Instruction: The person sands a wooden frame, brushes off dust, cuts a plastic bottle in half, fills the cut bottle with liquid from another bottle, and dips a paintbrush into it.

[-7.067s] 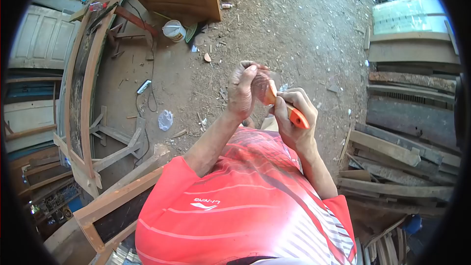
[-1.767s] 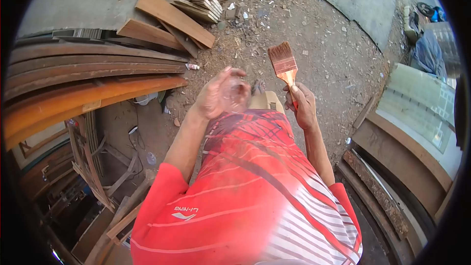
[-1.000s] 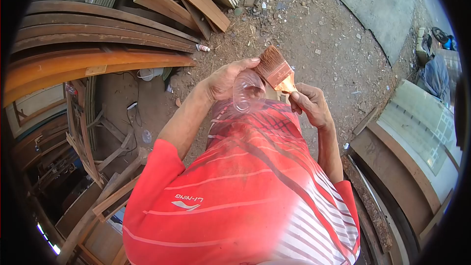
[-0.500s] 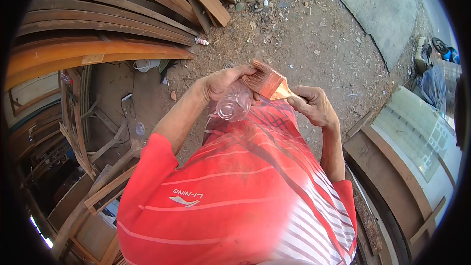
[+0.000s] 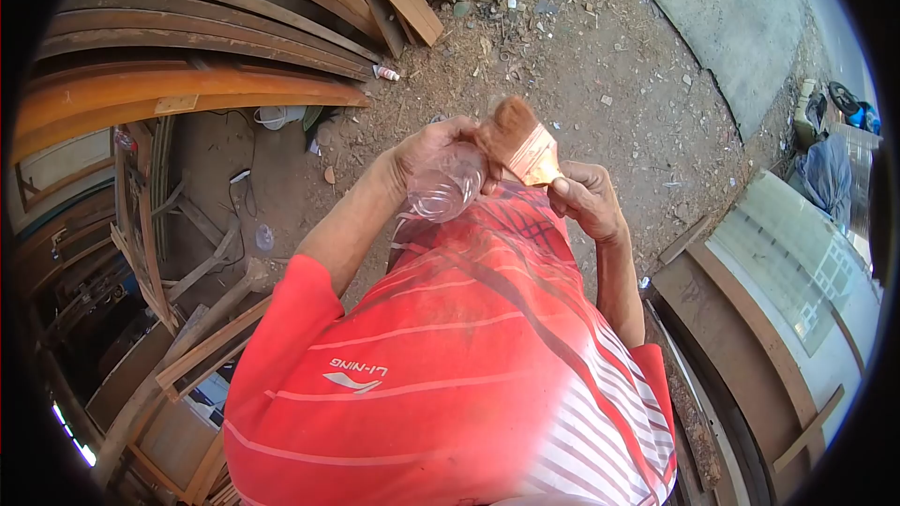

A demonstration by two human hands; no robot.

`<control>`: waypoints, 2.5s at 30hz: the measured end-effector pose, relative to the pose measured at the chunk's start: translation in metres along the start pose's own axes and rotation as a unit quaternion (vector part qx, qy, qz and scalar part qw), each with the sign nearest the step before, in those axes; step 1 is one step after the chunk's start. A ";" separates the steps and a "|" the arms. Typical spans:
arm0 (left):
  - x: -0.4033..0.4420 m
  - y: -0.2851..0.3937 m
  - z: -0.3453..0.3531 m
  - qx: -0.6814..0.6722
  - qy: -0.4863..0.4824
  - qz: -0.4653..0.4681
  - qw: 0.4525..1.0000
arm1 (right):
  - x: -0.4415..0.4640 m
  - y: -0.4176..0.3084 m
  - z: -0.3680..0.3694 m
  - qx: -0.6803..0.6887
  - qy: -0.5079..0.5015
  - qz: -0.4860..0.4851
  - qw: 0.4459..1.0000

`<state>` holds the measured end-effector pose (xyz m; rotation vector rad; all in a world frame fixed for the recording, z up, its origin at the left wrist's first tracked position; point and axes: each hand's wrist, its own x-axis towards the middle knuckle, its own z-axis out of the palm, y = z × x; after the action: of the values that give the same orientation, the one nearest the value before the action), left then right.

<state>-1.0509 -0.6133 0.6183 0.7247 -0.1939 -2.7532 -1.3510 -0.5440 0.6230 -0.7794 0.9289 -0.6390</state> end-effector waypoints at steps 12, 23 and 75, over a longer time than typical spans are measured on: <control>0.021 0.014 -0.037 -0.116 0.085 0.108 0.984 | -0.015 -0.040 -0.009 -0.234 0.211 -0.046 0.948; 0.025 0.019 -0.059 -0.034 0.124 0.196 0.972 | -0.028 -0.074 0.014 -0.345 0.259 -0.146 0.890; 0.208 0.515 -0.196 0.484 0.473 0.388 0.625 | 0.209 -0.231 -0.094 -0.161 0.522 -0.104 0.831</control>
<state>-1.0024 -1.1778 0.4561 1.6737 -1.3704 -1.0009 -1.3714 -0.8637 0.6805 -0.8214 2.0141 -1.1630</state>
